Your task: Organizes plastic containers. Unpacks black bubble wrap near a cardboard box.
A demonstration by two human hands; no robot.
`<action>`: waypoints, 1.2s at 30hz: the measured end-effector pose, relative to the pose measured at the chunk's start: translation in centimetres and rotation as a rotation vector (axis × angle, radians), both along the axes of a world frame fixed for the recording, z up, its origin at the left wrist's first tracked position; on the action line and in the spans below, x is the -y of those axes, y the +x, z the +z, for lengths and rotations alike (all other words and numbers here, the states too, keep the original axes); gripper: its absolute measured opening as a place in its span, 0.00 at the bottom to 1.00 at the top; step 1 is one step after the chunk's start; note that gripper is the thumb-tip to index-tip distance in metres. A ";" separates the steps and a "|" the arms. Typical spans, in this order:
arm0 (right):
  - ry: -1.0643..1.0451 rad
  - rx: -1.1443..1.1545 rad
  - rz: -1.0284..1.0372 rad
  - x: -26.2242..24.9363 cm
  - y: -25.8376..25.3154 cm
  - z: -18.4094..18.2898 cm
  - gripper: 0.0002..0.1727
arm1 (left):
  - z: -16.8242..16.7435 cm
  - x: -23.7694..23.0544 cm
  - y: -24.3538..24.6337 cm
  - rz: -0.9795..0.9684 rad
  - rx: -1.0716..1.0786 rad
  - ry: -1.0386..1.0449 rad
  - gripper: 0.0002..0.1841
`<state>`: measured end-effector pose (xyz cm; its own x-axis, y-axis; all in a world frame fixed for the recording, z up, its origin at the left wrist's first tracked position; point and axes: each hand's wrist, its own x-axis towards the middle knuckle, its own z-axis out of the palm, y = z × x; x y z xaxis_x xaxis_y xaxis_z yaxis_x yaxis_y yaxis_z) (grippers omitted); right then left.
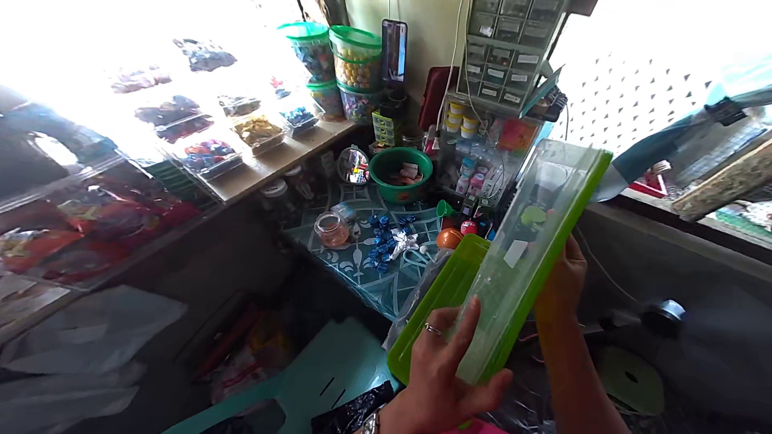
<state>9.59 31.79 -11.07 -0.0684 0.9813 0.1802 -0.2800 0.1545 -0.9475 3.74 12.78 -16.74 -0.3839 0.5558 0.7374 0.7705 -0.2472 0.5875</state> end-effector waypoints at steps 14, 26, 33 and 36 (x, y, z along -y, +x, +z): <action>0.283 0.170 0.212 -1.5 0.6 -0.7 0.27 | 0.8 0.9 -1.0 -0.129 -0.120 -0.041 0.42; 0.710 0.297 -0.049 2.0 -1.1 2.6 0.22 | 12.8 -0.9 -3.1 -0.055 0.008 0.202 0.39; 0.800 0.174 0.198 1.4 2.3 4.1 0.29 | 12.2 -1.1 -3.4 -0.119 -0.053 0.367 0.17; 0.728 0.061 0.456 0.9 3.8 6.7 0.37 | 11.9 -1.1 -3.4 -0.249 -0.016 0.332 0.17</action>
<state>13.36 30.94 -4.41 -0.4579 0.4967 0.7373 -0.4143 0.6145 -0.6713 0.33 13.90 -4.87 -0.2549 0.3610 0.8971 0.6718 -0.6012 0.4328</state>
